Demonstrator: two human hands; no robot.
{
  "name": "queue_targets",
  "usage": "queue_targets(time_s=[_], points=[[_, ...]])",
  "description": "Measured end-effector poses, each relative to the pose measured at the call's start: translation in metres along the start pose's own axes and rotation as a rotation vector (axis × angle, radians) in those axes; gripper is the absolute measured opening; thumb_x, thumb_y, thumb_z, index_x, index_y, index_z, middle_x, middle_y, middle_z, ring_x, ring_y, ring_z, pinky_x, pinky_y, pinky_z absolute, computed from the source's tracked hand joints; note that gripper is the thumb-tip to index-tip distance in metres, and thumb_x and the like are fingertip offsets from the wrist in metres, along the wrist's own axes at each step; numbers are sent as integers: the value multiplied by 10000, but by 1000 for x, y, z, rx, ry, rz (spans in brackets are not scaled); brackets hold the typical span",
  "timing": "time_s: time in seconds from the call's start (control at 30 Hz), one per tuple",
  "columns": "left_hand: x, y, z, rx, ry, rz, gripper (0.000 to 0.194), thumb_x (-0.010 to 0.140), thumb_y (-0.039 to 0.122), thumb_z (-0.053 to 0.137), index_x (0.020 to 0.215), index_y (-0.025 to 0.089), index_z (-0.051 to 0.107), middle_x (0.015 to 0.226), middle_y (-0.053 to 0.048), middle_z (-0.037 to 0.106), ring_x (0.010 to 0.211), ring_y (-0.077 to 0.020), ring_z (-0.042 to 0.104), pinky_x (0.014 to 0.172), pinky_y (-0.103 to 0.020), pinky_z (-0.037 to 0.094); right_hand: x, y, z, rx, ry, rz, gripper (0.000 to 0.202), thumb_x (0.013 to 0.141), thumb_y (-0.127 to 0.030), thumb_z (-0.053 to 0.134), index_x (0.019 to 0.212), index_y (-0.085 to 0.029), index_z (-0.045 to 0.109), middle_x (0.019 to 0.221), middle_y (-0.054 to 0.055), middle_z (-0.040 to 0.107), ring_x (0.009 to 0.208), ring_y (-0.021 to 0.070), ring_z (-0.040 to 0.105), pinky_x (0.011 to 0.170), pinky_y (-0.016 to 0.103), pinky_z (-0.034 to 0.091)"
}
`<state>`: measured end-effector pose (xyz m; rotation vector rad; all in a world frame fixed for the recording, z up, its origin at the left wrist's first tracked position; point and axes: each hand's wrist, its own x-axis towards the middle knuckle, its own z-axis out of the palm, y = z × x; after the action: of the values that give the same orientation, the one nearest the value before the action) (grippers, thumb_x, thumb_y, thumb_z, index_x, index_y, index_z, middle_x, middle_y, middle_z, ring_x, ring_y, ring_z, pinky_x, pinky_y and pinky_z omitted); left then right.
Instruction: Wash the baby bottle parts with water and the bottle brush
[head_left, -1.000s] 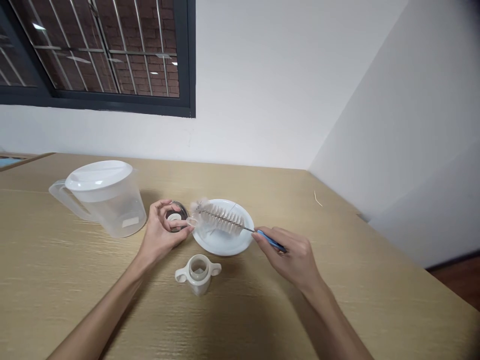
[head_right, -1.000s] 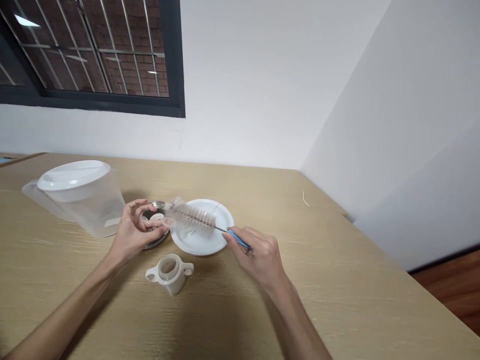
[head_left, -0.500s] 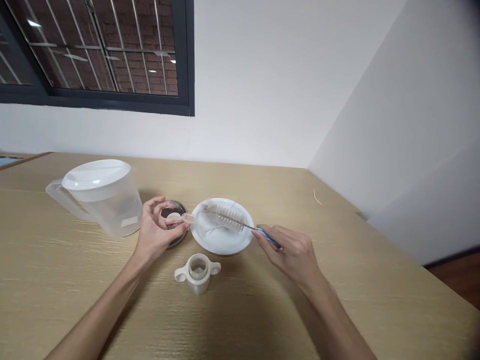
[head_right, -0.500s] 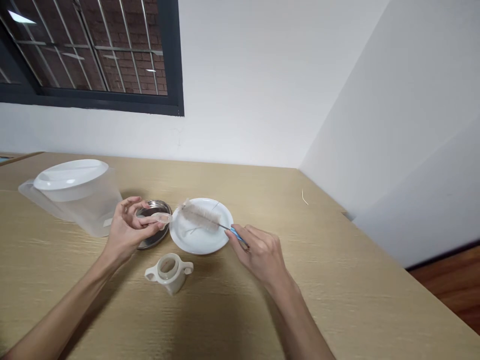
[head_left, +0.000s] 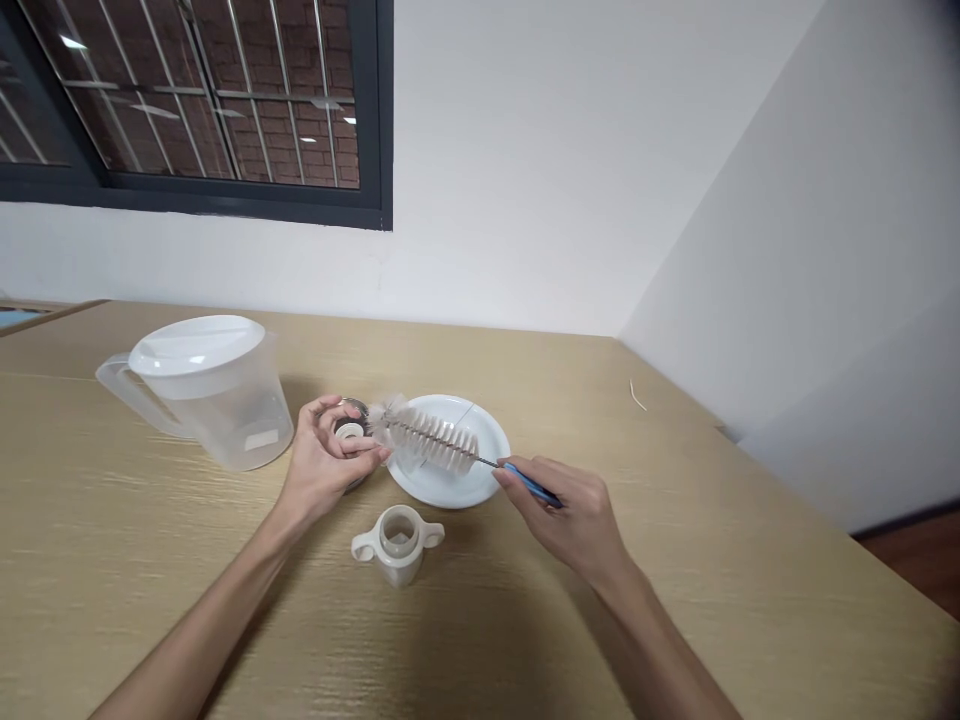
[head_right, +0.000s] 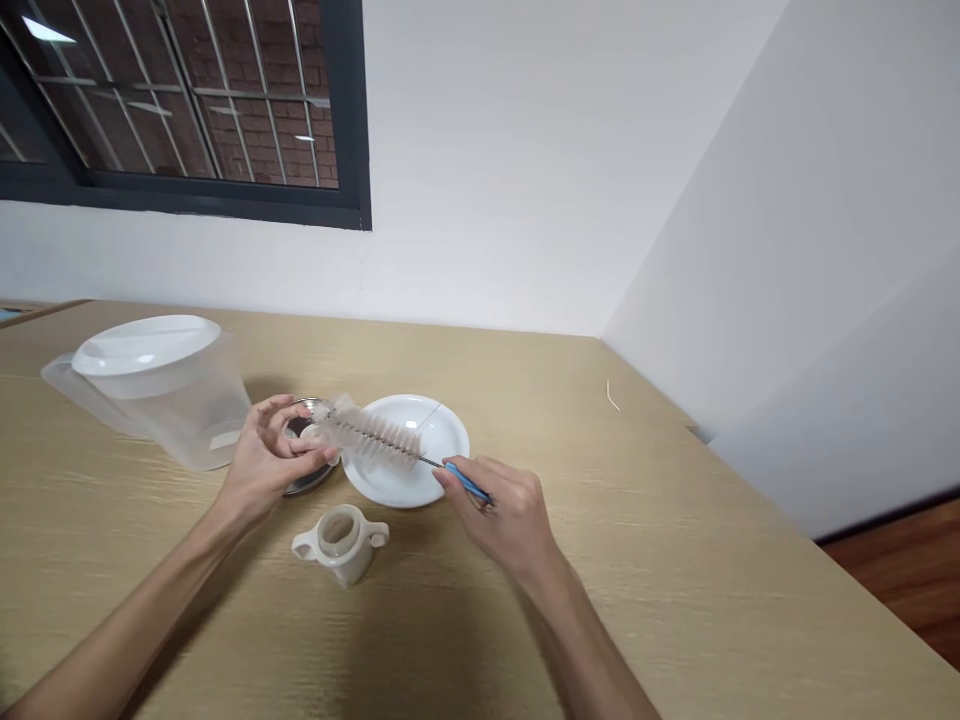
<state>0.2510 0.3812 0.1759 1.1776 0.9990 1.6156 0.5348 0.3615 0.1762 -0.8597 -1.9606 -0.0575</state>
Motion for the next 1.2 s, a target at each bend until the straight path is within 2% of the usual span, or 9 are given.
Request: queue_targets(time_s=[0.23,0.57,0.97,1.2], points=[[1,1,1,12,70,22,817,488,144,883,1092,271,349,1042,38,504,604,-105,714,628,-233,583,-3,5,-1,-65,-10,-36,67,910,-184,665,897,-142,715,611,-21,591,487,71,417,503,235,343],[-1,3,1,21,46,-9,808,504,159,887,1096,278,349,1055,35,508,671,-153,746,661,-246,593,-2,4,-6,-157,47,-45,66,907,-184,669,896,-139,717,581,-30,554,489,71,423,505,239,326],[-1,2,1,13,56,-27,829,478,144,896,1091,270,353,1046,45,509,605,-84,701,657,-232,587,0,-4,0,-49,6,-17,114,935,-216,622,871,-170,704,605,-26,590,480,70,440,490,233,340],[0,-1,3,26,66,-3,843,470,160,899,1090,277,339,1038,45,509,613,-94,703,648,-241,595,-2,-3,3,-140,-5,-55,136,947,-228,609,851,-171,686,574,-26,571,471,73,423,492,227,336]])
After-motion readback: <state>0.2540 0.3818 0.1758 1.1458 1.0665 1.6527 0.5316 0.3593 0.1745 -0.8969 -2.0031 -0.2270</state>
